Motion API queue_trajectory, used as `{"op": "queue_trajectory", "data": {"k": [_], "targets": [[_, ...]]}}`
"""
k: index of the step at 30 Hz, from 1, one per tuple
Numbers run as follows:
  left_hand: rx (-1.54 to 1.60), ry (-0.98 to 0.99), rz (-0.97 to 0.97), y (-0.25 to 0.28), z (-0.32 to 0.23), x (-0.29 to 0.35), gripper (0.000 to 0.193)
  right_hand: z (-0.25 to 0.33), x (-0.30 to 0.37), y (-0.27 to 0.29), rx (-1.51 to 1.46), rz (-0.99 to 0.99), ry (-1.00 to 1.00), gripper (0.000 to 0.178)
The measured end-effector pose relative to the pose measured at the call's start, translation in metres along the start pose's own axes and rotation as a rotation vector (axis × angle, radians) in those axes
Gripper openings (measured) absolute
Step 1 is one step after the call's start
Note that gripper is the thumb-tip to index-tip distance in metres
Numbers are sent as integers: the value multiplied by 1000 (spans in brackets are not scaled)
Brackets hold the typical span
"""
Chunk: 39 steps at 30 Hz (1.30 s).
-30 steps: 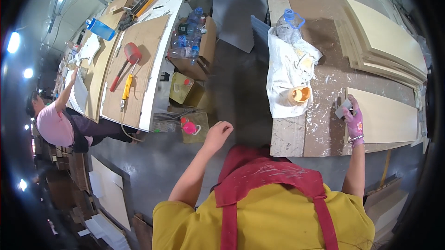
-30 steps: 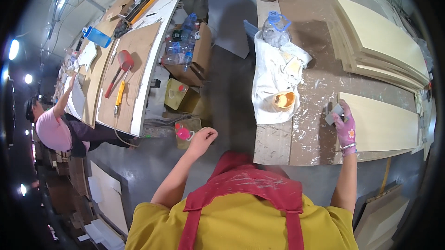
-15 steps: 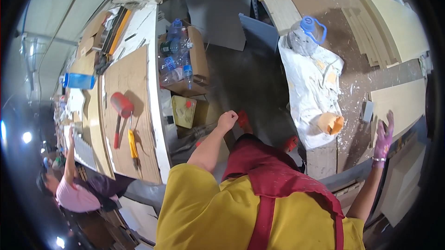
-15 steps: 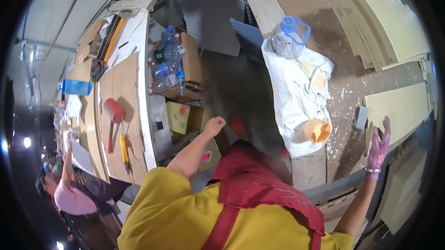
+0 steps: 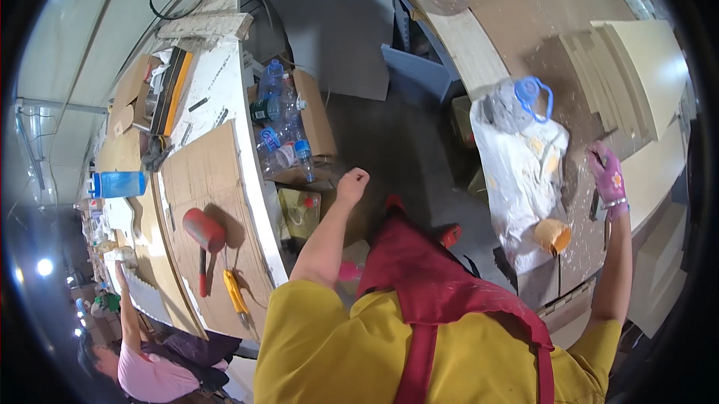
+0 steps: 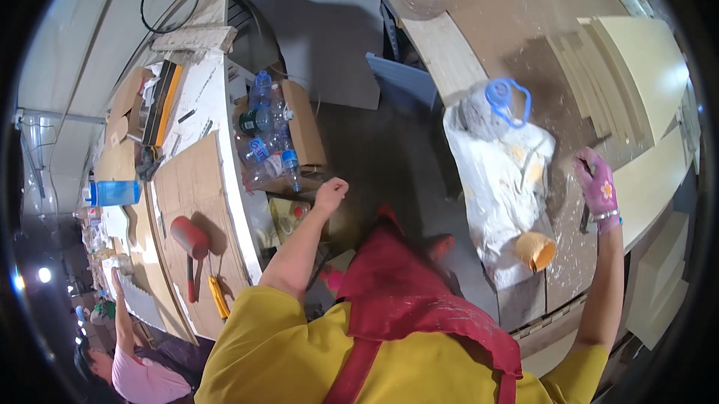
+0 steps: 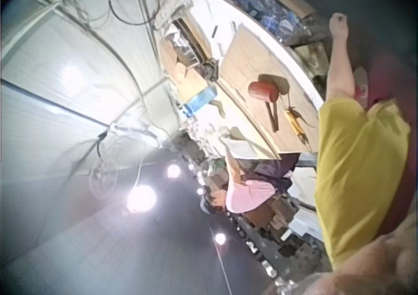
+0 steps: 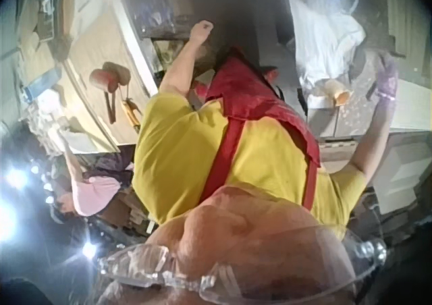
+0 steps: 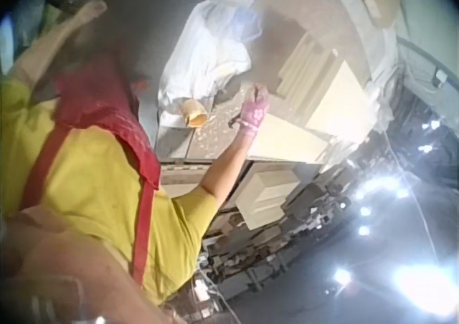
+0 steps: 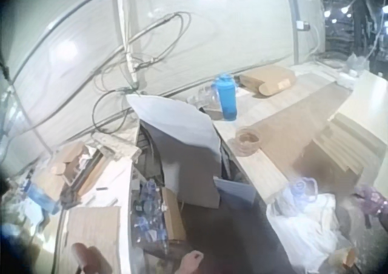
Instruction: The person wipes a wooden board with a cloth, then uses a sanding block to smooth the edges of the board. They handle multiple sanding blocks and a water bottle during the process.
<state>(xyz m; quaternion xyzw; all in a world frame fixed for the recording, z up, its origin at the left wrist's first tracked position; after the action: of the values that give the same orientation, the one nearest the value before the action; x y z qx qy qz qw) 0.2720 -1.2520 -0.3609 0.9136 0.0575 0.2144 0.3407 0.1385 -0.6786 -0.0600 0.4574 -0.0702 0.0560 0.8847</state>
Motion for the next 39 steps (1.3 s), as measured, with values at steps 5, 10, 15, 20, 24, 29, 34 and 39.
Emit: {"op": "queue_trajectory", "data": {"k": [5, 10, 15, 20, 24, 29, 34, 39], "targets": [[164, 107, -131, 65, 22, -108, 16, -54, -91, -17, 249, -19, -34, 21], [2, 227, -203, 126, 33, -208, 16, -147, -125, -22, 477, 132, 62, 23], [-335, 0, -589, 177, 55, -291, 30, -234, -113, -2, 517, 390, -177, 45], [-598, -183, -673, 217, 55, -408, 23, -256, -31, 25, -1052, 206, -588, 57], [-705, -183, -482, 265, 153, -476, 54, -162, -93, -13, 164, 396, -407, 54], [-901, -83, -109, 267, 277, -524, 47, -53, -129, -34, 442, 387, -444, 26], [-1141, -523, -392, 258, 236, -497, 29, -23, -120, -42, 490, 338, -594, 31], [-900, -596, -598, 247, 130, -418, 29, -18, -118, -45, 528, 367, -616, 37]]}}
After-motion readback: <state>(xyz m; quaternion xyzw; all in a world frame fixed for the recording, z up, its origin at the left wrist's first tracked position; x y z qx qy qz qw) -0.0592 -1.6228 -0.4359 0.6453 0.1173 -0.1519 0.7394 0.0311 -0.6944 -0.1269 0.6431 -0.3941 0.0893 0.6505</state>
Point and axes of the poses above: each hand's wrist, its own x-axis away from the middle knuckle, its own y-axis out of the back of the hand, z = x × y, the point moved 5 cm from there along -x, towards the middle knuckle, and after that the axes turned 2 degrees about -y, right-handed, at the moved point
